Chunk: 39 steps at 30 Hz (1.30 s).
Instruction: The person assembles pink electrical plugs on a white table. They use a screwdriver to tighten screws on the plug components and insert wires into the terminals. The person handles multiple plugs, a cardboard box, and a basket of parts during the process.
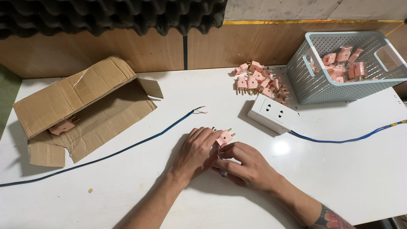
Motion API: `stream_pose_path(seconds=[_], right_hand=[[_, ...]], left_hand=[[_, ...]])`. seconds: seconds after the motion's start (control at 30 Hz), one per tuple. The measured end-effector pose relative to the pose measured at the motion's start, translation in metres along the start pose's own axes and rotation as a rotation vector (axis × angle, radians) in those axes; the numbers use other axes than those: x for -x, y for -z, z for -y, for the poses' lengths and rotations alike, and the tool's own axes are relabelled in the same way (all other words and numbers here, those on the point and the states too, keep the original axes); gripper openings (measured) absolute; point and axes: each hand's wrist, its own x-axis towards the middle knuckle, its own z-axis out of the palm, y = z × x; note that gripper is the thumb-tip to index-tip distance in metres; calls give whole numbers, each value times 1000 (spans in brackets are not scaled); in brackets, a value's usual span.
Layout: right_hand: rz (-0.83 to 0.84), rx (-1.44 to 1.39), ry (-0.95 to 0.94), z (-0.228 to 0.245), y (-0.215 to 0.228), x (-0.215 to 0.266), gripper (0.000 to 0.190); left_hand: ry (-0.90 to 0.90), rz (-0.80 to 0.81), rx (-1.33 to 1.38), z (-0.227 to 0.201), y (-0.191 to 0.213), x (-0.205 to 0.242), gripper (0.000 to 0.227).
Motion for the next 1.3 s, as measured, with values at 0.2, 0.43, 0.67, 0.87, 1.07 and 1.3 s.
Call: stream_pose_path(seconds=[0.2, 0.43, 0.67, 0.87, 1.07, 1.3], right_hand=[[-44, -12, -26, 0, 4, 1, 17], [-467, -83, -50, -24, 13, 37, 13], [-648, -143, -249, -53, 6, 36, 9], [-625, -175, -377, -58, 4, 42, 13], [-571, -271, -462, -57, 2, 40, 17], [-489, -234, -506, -49, -6, 34, 15]], left_hand=[[-84, -30, -13, -1, 5, -4, 41], [106, -209, 86, 4, 10, -12, 39], [333, -253, 236, 11, 18, -15, 33], [348, -192, 46, 42, 7, 0, 29], [344, -189, -90, 45, 12, 1, 20], [332, -140, -92, 37, 21, -4, 24]])
